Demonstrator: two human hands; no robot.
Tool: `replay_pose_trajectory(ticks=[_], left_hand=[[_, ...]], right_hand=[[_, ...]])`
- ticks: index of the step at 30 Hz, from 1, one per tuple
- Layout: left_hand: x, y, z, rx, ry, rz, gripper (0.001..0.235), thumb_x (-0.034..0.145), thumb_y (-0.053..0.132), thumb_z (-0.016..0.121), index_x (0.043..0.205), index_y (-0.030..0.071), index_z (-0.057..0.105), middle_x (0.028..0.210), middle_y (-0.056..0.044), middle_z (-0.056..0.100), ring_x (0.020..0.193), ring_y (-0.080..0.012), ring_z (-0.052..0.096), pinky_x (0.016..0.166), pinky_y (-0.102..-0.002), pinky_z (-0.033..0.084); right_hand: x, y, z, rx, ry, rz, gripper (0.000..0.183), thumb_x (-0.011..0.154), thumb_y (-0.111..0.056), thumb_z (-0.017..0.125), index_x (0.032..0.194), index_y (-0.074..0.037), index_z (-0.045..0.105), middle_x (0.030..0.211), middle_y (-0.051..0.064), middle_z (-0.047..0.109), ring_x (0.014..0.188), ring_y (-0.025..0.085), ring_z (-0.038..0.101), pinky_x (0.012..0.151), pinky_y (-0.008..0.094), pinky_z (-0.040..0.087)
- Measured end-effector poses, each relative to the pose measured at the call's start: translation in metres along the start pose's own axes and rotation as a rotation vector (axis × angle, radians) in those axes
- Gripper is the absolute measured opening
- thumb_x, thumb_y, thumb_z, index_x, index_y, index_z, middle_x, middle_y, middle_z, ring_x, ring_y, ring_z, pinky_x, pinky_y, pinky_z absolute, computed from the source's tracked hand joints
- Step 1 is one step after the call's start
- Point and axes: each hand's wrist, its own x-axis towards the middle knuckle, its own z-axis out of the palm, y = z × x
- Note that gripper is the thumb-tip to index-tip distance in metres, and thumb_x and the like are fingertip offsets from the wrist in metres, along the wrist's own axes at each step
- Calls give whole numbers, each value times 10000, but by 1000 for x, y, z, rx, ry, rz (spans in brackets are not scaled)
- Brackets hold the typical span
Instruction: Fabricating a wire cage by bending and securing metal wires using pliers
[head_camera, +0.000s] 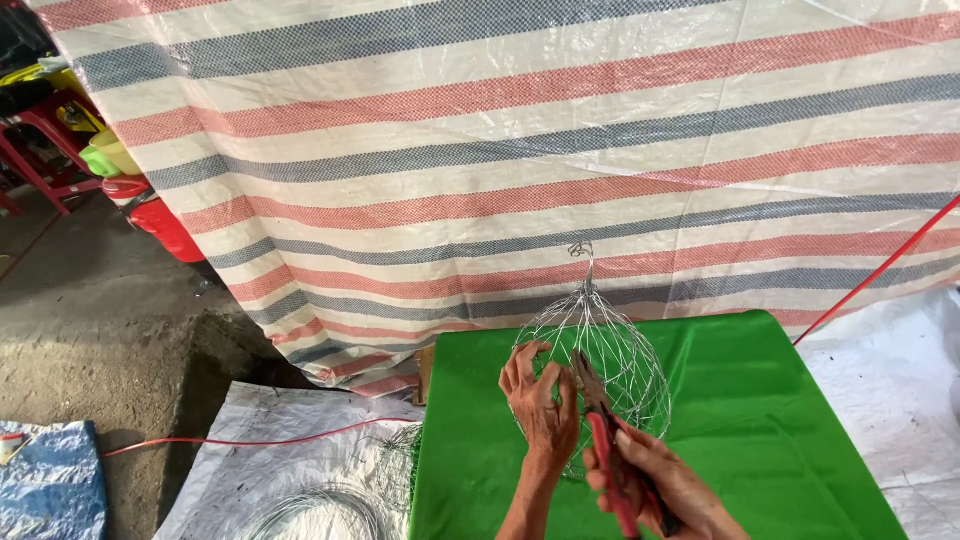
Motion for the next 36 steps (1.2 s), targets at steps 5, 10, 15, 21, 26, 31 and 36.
replay_pose_trajectory(ticks=[5,10,15,21,26,31,36], left_hand=[[4,-11,3,-5,12,-2,342,930,297,533,646,118,592,1251,-85,615,1245,-273,514,1055,-482,331],[3,-16,-1,-50,-5,-17,292,931,280,533,715,114,639,1326,-89,583,1300,-292,472,1092,-492,303],[5,-17,-15,-304,-33,-155,108,943,139,554,957,75,639,1442,-150,500,1262,-305,503,1014,-447,422],[36,-54,-21,-187,-58,-271,322,986,347,432,1005,84,617,1301,-98,584,1133,-247,551,942,-415,398],[49,-89,-12,-193,-245,-298,548,946,555,457,858,85,725,1347,-96,585,1249,-266,486,1035,-485,293],[42,-96,-6,-380,-383,-316,425,984,442,556,855,67,709,979,-23,672,1055,-210,495,928,-383,401],[36,-86,-9,-858,-313,-503,357,983,232,644,1297,63,623,922,-16,616,756,-126,567,733,-299,523]], right_hand=[[-11,6,9,-134,16,13,430,992,-159,511,1372,32,574,985,323,739,768,360,743,613,460,638],[-19,9,-9,-189,-8,-22,434,975,-138,514,1378,10,574,962,334,754,761,399,760,626,504,652],[-21,8,-22,-139,44,-138,388,999,-144,498,1315,63,593,927,305,721,715,350,712,564,495,612],[-25,8,-55,-77,91,-158,424,1008,-154,477,1405,-30,559,971,270,731,734,309,723,573,482,634],[-26,6,-75,-95,124,-178,427,1017,-168,483,1415,-31,554,962,278,702,743,321,689,557,496,587],[-31,3,-76,-113,127,-220,478,1014,-163,494,1466,-8,506,958,263,680,745,293,670,584,478,576],[-25,9,-110,-45,149,-190,458,1021,-202,515,1448,-38,532,999,226,692,768,244,676,592,447,591]])
